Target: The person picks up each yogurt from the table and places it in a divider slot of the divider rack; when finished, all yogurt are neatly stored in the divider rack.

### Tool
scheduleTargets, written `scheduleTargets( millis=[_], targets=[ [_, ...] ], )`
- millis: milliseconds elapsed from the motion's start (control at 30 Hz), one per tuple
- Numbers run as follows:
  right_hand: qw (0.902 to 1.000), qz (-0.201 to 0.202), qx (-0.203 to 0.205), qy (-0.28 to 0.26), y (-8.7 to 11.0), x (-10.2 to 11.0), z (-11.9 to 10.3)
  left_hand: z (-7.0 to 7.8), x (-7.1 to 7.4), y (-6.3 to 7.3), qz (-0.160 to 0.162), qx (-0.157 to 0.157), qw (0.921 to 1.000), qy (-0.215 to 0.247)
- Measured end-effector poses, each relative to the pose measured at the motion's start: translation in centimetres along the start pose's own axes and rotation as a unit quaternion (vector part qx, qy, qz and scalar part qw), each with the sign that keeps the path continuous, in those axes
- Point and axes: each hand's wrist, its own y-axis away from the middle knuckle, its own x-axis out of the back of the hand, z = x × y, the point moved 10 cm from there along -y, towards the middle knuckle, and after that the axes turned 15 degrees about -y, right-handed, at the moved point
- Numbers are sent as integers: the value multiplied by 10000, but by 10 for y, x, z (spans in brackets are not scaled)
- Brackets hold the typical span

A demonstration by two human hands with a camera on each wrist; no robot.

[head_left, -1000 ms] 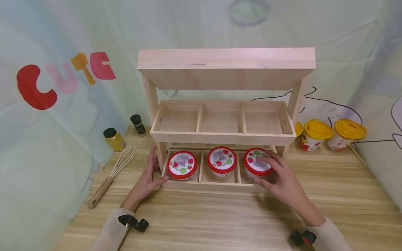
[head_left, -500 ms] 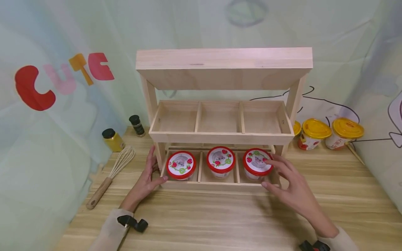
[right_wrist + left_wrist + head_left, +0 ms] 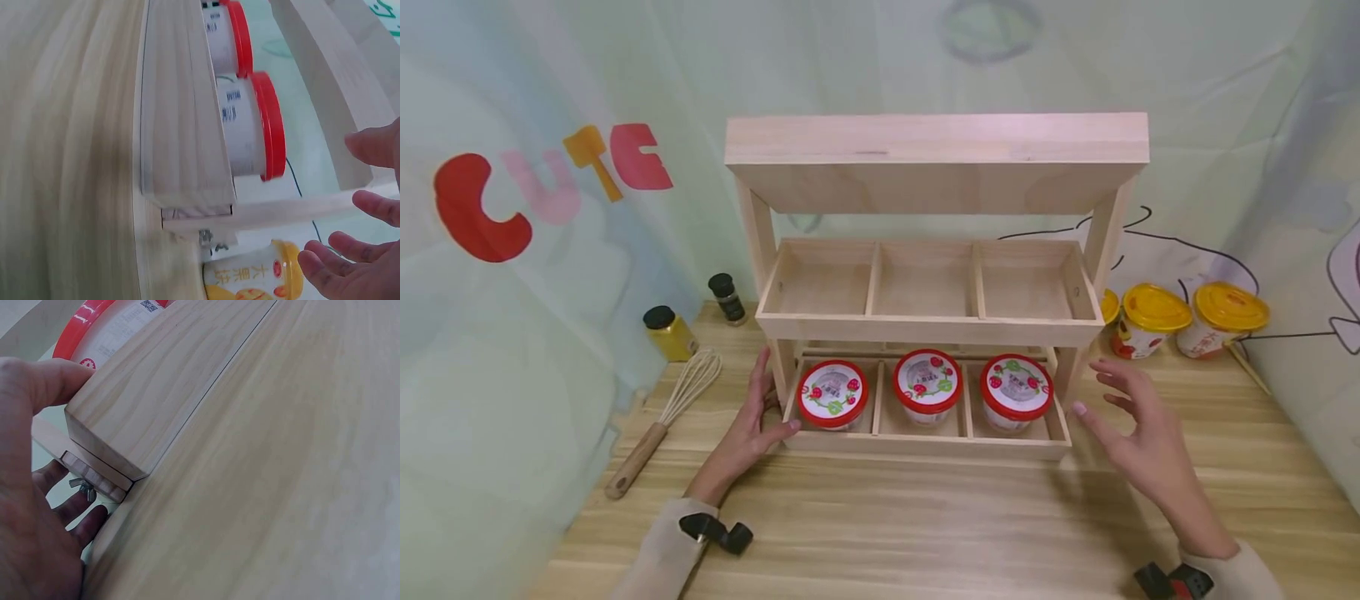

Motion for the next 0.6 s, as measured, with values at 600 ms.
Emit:
scheduleTargets(
  millis=[600],
  targets=[
    [9977, 464, -418, 273, -39, 11, 39, -2, 0, 0, 3, 55, 10000, -24]
  ],
)
